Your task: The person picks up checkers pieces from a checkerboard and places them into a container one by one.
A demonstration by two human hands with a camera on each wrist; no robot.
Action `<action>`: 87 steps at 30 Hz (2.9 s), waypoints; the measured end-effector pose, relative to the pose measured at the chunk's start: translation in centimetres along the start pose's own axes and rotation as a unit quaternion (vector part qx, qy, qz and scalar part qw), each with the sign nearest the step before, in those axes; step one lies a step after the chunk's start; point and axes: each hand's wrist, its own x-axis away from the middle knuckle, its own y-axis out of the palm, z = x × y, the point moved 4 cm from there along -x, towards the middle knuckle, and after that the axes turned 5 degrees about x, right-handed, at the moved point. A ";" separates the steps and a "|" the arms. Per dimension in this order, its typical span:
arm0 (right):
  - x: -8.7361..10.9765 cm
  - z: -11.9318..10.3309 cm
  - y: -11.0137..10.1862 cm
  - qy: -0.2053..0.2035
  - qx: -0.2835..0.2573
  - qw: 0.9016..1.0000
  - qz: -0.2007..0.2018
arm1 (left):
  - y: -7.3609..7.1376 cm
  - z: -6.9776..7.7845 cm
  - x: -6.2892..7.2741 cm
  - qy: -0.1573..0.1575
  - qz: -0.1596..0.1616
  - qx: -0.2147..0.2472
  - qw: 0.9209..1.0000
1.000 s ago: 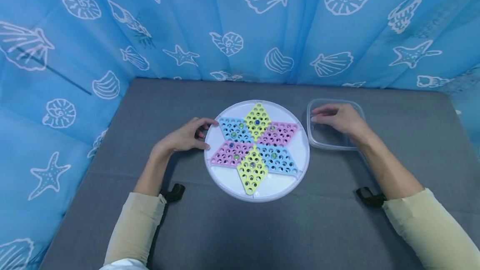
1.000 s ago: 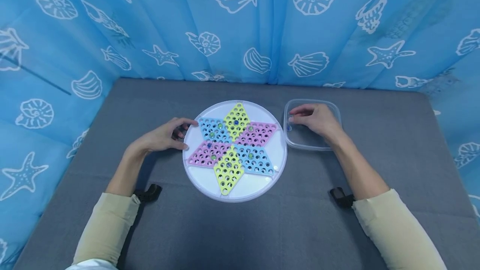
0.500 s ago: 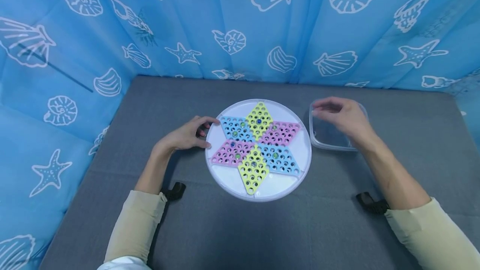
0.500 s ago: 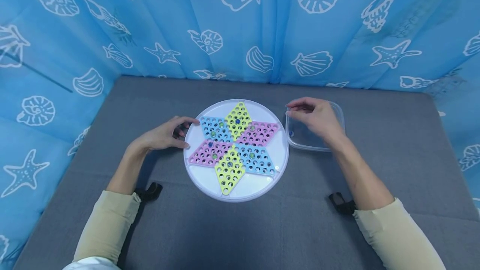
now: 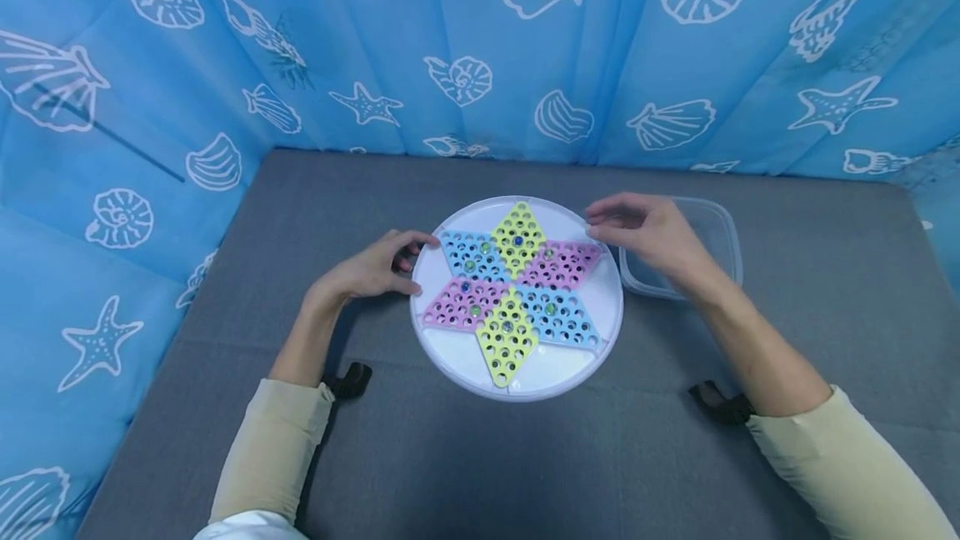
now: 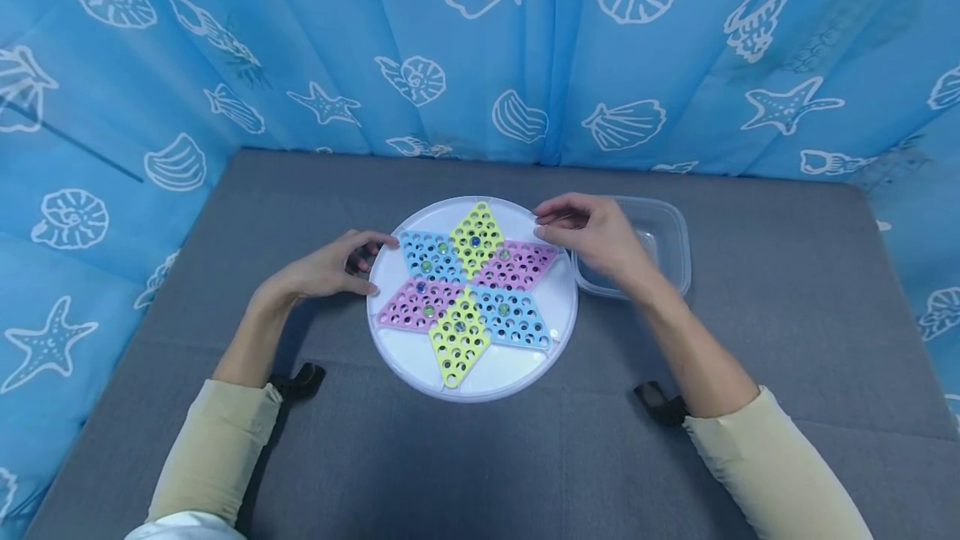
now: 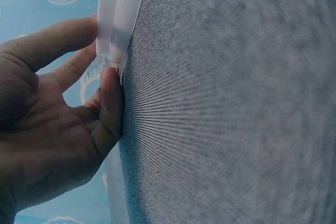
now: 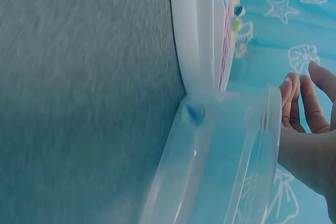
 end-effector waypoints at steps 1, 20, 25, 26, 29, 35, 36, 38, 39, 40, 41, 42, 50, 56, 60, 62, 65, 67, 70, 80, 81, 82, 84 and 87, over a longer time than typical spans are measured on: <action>-0.1 -0.1 0.2 0.000 -0.001 1.000 -0.003 | 0.0 0.0 0.0 0.000 0.000 -0.001 1.000; -0.9 -1.1 4.4 -0.027 0.027 0.999 0.021 | 0.0 0.2 0.1 -0.004 0.007 -0.010 1.000; -1.2 -0.8 5.4 -0.016 0.028 0.999 0.017 | 0.0 0.0 0.0 -0.006 0.007 -0.005 1.000; -1.2 -0.7 5.6 -0.014 0.032 0.999 0.015 | 0.0 0.0 0.0 -0.006 0.007 -0.005 1.000; -1.2 -0.5 6.0 -0.002 0.052 0.998 0.016 | -0.1 0.0 0.0 -0.006 0.007 -0.006 1.000; -1.3 -0.2 6.6 0.022 0.078 0.997 0.021 | 0.0 -0.1 0.0 -0.007 0.008 -0.007 1.000; -1.3 -0.2 6.6 0.025 0.080 0.996 0.020 | 0.0 -0.1 -0.1 -0.008 0.009 -0.009 1.000; -1.3 -0.1 6.7 0.029 0.084 0.996 0.019 | -0.1 -0.1 -0.1 -0.009 0.009 -0.009 1.000; -1.4 -0.1 6.8 0.030 0.086 0.996 0.017 | -0.1 -0.1 -0.1 -0.009 0.009 -0.009 1.000; -1.4 -0.1 6.8 0.033 0.090 0.995 0.016 | -0.1 -0.1 -0.1 -0.008 0.009 -0.009 1.000; -1.4 0.0 6.8 0.035 0.094 0.995 0.014 | 0.0 -0.1 -0.1 -0.007 0.008 -0.007 1.000; -1.5 0.0 6.8 0.037 0.097 0.994 0.012 | 0.0 -0.1 -0.1 -0.004 0.007 -0.006 1.000; -1.7 -0.2 7.1 0.032 0.130 0.991 0.009 | -0.2 -0.2 0.0 0.003 0.006 -0.003 1.000; -1.6 -0.3 7.0 -0.003 0.143 0.989 0.039 | -0.2 -0.3 0.0 0.003 0.006 -0.003 1.000; -1.4 -0.2 7.0 -0.005 0.141 0.989 0.043 | -0.1 -0.2 -0.1 0.006 0.004 0.000 1.000; -1.3 -0.2 7.0 -0.004 0.138 0.990 0.041 | -0.1 -0.2 -0.1 0.007 0.005 -0.002 1.000; -1.2 -0.3 7.1 -0.004 0.137 0.990 0.035 | -0.1 -0.3 -0.2 0.002 0.008 -0.005 1.000; -1.2 -0.5 7.2 -0.005 0.137 0.990 0.029 | -0.1 -0.4 -0.2 -0.003 0.011 -0.007 1.000; -1.1 -0.7 7.4 -0.006 0.134 0.991 0.023 | -0.1 -0.5 -0.3 -0.007 0.012 -0.009 1.000; -0.7 -1.6 6.6 -0.040 0.098 0.994 0.023 | -0.1 -0.1 -0.1 0.000 0.010 -0.009 1.000; -0.6 -1.7 6.5 -0.042 0.091 0.995 0.023 | -0.1 -0.1 -0.2 0.001 0.010 -0.010 1.000; -0.5 -1.8 6.4 -0.042 0.085 0.995 0.023 | -0.1 -0.1 -0.2 0.001 0.010 -0.010 1.000; -0.4 -1.9 6.1 -0.041 0.075 0.996 0.023 | -0.1 -0.2 -0.2 0.002 0.010 -0.007 1.000; -0.1 -2.1 5.7 -0.037 0.059 0.997 0.022 | -0.1 -0.3 -0.2 0.001 0.009 -0.006 1.000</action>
